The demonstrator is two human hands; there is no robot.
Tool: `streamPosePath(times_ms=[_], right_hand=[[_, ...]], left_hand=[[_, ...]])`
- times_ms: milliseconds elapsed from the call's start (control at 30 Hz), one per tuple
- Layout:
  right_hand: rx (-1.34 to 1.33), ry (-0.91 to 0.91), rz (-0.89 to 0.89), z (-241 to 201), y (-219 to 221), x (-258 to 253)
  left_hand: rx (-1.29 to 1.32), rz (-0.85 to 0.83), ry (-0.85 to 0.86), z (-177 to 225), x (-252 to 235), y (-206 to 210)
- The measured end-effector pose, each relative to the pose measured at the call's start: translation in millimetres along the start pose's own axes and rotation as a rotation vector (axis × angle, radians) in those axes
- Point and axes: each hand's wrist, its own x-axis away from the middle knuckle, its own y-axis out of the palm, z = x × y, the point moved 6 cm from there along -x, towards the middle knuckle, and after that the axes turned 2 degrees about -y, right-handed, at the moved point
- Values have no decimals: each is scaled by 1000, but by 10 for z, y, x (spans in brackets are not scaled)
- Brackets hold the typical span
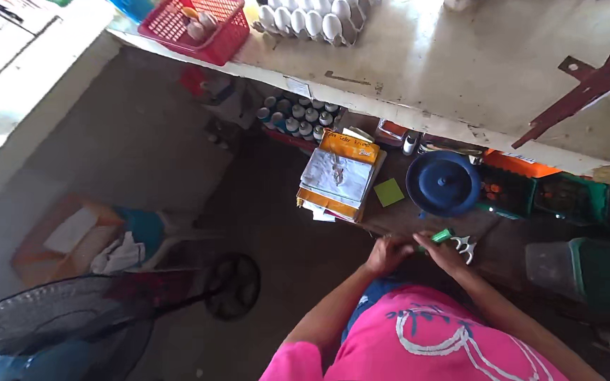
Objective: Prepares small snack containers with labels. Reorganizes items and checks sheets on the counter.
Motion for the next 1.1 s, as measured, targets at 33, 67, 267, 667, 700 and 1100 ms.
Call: streamPosePath(times_ms=[33,67,267,667,700,1100], right_hand=[[40,-47,47,-10,-103,30],[62,-95,79,-20,-210,71],[10,-334,173,-69,-571,425],[443,-512,327,-225,-534,528],[546,-536,358,-259,-537,507],[737,349,340,201,-1448,489]], left_hand=[[-130,-74,-33,-19,-231,-81],[-294,-155,-69,-77,-499,-148],[-938,-650,-40,-652,-1466,-34],[-888,-654,-138,-15,-1130,-354],[-762,-591,-150,85,-1032,-443],[518,17,-483,-136,-329,-511]])
